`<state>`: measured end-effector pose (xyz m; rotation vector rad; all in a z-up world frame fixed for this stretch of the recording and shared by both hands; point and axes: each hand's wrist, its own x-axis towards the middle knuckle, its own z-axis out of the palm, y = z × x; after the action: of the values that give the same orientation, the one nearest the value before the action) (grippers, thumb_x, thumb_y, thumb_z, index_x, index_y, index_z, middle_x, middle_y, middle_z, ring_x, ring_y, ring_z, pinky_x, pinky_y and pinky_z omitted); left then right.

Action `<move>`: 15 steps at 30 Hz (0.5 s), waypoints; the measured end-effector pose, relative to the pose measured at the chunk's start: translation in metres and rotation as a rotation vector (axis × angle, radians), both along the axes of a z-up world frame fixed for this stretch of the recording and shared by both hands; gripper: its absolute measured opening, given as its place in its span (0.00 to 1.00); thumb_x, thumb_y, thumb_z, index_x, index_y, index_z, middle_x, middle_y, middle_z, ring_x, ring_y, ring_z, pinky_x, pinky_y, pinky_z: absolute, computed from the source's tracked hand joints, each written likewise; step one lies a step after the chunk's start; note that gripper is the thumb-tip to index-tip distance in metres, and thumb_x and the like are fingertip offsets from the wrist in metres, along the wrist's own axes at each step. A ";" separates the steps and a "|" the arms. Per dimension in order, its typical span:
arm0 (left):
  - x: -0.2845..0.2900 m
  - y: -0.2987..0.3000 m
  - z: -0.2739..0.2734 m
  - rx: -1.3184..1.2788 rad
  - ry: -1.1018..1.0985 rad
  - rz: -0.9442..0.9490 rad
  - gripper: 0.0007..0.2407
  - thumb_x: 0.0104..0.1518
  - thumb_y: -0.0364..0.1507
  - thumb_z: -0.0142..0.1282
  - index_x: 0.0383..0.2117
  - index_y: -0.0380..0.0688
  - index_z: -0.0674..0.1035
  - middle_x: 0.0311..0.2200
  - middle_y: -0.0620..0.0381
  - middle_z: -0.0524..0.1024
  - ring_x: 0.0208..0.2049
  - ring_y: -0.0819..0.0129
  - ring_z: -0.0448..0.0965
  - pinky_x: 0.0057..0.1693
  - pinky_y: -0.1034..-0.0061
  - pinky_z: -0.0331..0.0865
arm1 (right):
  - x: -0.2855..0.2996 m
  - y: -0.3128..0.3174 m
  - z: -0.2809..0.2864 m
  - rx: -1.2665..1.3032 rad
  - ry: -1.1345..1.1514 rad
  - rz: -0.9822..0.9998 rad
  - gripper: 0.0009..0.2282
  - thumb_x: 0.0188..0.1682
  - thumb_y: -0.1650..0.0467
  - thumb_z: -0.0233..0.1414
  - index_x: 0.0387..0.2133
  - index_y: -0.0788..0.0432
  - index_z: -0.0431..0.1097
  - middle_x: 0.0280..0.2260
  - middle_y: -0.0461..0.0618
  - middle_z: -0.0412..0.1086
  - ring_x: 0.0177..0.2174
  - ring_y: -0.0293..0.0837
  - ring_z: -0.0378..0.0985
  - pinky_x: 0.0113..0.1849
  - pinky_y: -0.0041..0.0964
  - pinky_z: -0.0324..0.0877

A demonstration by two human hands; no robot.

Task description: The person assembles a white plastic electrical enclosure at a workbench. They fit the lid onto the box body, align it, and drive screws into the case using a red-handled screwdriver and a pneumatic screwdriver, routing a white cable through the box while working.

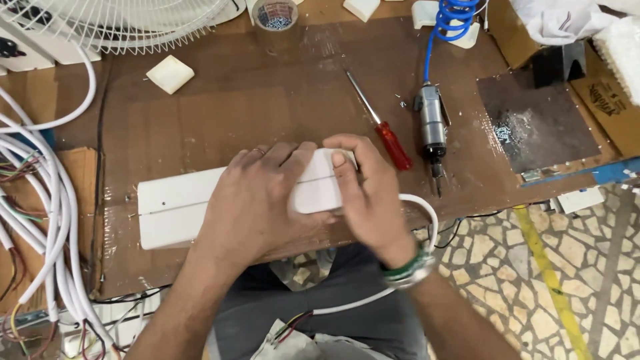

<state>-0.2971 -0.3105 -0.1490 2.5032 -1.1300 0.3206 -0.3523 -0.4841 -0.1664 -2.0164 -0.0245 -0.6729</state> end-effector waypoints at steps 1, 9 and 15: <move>0.002 -0.001 -0.002 0.015 -0.015 0.014 0.41 0.33 0.55 0.73 0.52 0.39 0.77 0.41 0.48 0.81 0.38 0.53 0.83 0.49 0.60 0.73 | 0.005 -0.018 0.003 0.089 0.168 0.140 0.11 0.54 0.71 0.45 0.46 0.62 0.70 0.40 0.50 0.75 0.35 0.39 0.75 0.38 0.31 0.72; 0.000 0.001 -0.003 -0.038 -0.048 0.004 0.38 0.41 0.55 0.71 0.51 0.35 0.78 0.42 0.47 0.82 0.36 0.55 0.84 0.49 0.62 0.73 | 0.120 -0.178 -0.088 -0.973 0.250 -0.324 0.04 0.46 0.71 0.61 0.32 0.56 0.81 0.38 0.51 0.77 0.35 0.50 0.77 0.41 0.46 0.72; -0.006 0.001 -0.002 -0.008 -0.031 0.032 0.41 0.35 0.56 0.73 0.52 0.37 0.76 0.45 0.47 0.81 0.39 0.55 0.83 0.51 0.62 0.71 | 0.145 -0.189 -0.123 -1.199 0.339 -0.356 0.07 0.43 0.66 0.61 0.31 0.54 0.80 0.36 0.55 0.76 0.37 0.55 0.75 0.42 0.53 0.67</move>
<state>-0.3032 -0.3090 -0.1515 2.5201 -1.0991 0.3732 -0.2069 -0.6736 -0.2899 -3.3288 0.1757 -0.5610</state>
